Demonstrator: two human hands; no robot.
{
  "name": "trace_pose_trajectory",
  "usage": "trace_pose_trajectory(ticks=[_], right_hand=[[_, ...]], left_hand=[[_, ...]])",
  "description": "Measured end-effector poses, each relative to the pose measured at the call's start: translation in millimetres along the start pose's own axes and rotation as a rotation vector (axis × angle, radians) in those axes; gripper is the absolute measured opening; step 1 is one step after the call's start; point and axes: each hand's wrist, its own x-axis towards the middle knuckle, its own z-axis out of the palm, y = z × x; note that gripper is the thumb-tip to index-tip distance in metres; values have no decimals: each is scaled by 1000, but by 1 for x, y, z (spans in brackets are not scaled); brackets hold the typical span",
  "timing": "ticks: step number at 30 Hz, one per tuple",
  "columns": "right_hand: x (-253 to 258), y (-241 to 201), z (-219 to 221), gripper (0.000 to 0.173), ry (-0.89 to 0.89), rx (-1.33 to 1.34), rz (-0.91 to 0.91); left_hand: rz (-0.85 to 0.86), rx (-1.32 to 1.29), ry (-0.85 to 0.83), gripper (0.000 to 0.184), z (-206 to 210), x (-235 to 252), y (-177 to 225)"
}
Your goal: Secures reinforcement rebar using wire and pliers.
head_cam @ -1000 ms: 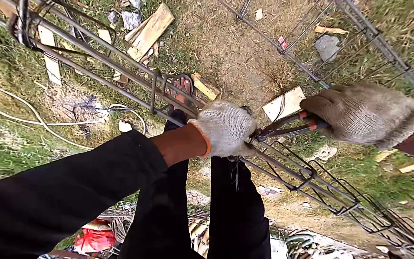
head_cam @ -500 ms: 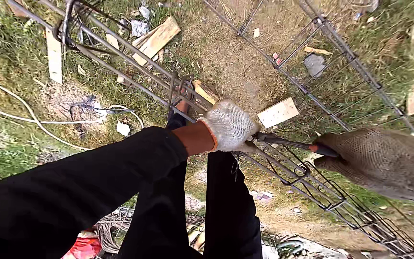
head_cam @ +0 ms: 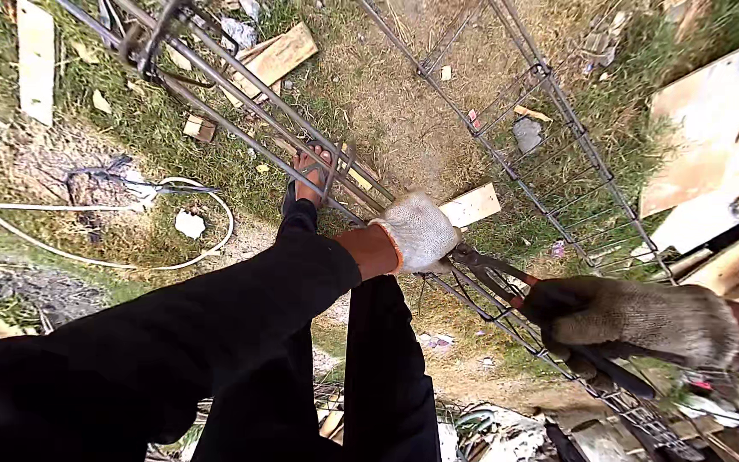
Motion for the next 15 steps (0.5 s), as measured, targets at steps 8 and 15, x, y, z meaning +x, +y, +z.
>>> trace_pose_trajectory(ticks=[8,15], right_hand=[[18,1,5,86,414,-694,-23],[16,12,11,57,960,-1530,-327]], left_hand=[[-31,-82,-171,48,-5,7,-11],[-32,-56,-139,47,-6,3,-3]])
